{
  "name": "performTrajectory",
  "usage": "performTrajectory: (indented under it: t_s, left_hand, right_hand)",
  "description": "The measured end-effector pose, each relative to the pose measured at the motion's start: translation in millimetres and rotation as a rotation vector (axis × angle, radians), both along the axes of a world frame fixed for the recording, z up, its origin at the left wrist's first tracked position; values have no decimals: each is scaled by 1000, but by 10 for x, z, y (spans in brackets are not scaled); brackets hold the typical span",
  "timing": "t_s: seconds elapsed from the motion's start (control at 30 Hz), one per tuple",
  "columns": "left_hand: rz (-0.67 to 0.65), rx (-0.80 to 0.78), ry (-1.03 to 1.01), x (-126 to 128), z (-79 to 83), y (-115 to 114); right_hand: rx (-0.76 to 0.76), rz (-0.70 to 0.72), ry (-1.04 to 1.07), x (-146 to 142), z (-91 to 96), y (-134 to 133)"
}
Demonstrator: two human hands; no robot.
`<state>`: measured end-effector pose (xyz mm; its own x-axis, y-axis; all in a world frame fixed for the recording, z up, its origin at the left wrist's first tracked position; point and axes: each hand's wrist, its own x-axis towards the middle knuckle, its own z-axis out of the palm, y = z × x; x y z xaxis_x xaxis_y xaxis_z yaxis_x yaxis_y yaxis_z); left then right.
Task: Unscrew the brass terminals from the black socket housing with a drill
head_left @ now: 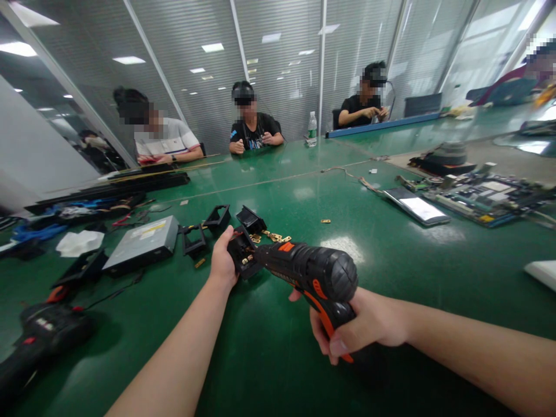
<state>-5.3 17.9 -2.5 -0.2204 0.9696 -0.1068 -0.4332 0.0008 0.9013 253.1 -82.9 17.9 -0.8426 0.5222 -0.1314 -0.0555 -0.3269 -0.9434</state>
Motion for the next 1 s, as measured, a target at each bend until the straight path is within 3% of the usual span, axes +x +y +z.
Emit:
performTrajectory:
  t_s: [0.3,0.57,0.8,1.0]
  left_hand:
    - [0,11,-6,13,9,-6]
    - [21,22,6,11,-1,1]
    - [12,27,-4,21,-3,2]
    - [3,13,6,-3,-22,14]
  right_hand:
    - [3,10,-51,-7,52,-9]
    - [32,17,-20,7,-31,24]
    - [-127,-14,-45,9,-32,21]
    - [-57,-14,-79,-76,62,-19]
